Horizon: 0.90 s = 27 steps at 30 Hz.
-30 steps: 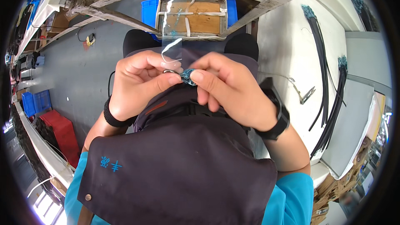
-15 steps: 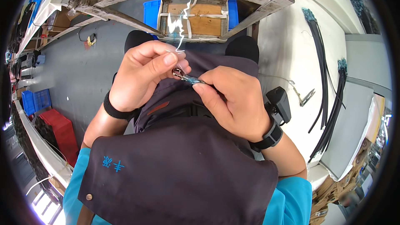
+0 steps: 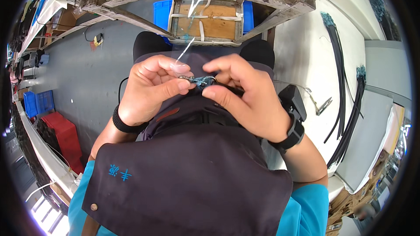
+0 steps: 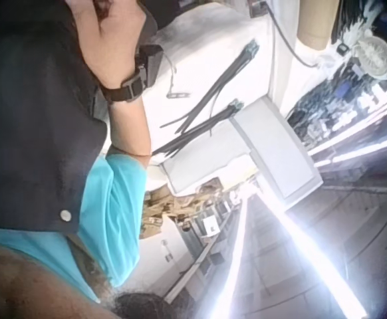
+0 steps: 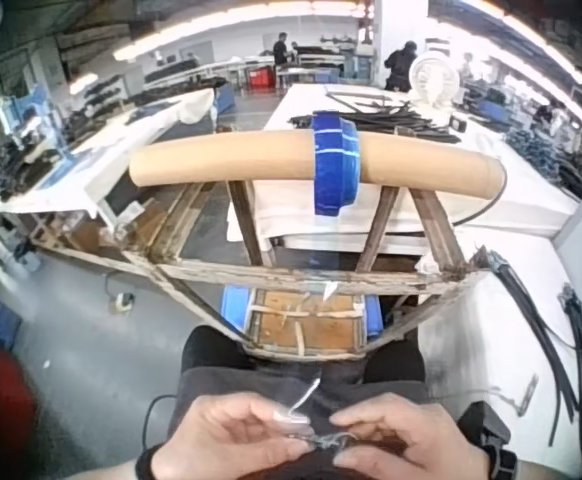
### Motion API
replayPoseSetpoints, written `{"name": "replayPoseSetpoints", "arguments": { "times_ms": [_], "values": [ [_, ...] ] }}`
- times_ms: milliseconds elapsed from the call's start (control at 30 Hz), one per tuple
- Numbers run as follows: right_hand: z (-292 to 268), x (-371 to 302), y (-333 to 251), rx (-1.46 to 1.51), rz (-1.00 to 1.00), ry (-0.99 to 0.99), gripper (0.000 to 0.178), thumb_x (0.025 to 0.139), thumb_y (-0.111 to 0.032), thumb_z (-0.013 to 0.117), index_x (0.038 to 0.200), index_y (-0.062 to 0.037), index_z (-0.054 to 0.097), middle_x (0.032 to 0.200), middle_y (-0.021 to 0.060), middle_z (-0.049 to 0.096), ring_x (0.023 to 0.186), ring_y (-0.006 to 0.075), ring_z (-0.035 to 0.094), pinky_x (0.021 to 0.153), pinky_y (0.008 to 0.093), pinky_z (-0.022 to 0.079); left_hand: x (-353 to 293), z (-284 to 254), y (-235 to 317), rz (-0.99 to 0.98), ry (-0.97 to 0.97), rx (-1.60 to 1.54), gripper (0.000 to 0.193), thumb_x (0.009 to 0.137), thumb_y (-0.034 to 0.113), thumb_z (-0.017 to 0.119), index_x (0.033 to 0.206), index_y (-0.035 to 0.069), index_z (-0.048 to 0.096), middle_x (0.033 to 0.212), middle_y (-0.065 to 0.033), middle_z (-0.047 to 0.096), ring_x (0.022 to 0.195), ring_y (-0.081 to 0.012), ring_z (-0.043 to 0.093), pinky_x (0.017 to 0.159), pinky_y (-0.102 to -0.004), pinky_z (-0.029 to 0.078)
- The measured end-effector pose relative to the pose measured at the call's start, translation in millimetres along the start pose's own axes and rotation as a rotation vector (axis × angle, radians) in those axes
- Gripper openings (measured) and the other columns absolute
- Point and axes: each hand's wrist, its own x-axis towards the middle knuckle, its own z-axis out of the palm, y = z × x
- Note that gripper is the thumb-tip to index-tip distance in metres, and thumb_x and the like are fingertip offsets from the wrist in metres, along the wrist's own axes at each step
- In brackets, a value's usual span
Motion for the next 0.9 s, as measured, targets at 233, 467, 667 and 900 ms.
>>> {"name": "replayPoseSetpoints", "arguments": {
  "times_ms": [233,467,667,900],
  "values": [
    [9.3,-3.4,-3.0,-0.717,-0.665,0.164,0.034,0.069,0.000,0.072,0.102,-0.0023,0.063,0.085,0.0102,0.064,0.068,0.0260,0.062,0.056,0.0307,0.049,-1.8,3.7,5.6,0.020,-0.056,-0.061,0.024,0.080,-0.013,0.061,0.100,0.000,0.059,0.101,-0.0084,0.063,0.095,-0.0178,0.063,0.089,-0.0342,0.054],
    [0.3,1.8,-1.0,-0.768,-0.741,0.171,0.035,0.064,0.003,0.071,0.098,-0.0022,0.064,0.076,0.0086,0.061,0.058,0.0229,0.057,0.050,0.0304,0.045,-3.1,2.7,5.2,-0.031,-0.089,-0.037,0.030,0.079,-0.014,0.062,0.106,-0.001,0.059,0.099,-0.0097,0.064,0.094,-0.0184,0.064,0.088,-0.0335,0.054],
    [-5.6,5.2,-15.9,-0.582,-0.545,0.021,0.015,0.076,-0.002,0.068,0.090,-0.0013,0.063,0.067,0.0064,0.057,0.052,0.0153,0.051,0.046,0.0256,0.038,-9.8,4.4,1.7,0.109,-0.104,0.097,0.029,0.078,-0.011,0.066,0.106,-0.002,0.061,0.097,-0.0118,0.066,0.091,-0.0173,0.064,0.080,-0.0282,0.053],
    [1.2,8.4,-3.4,0.592,0.483,-0.287,0.035,0.096,-0.034,0.050,0.090,-0.0011,0.062,0.059,0.0024,0.054,0.044,0.0041,0.038,0.042,0.0183,0.027,-8.8,11.9,-23.0,0.175,0.107,-0.063,0.013,0.089,0.002,0.061,0.101,0.000,0.063,0.095,-0.0077,0.066,0.085,-0.0132,0.063,0.078,-0.0258,0.053]
  ]
}}
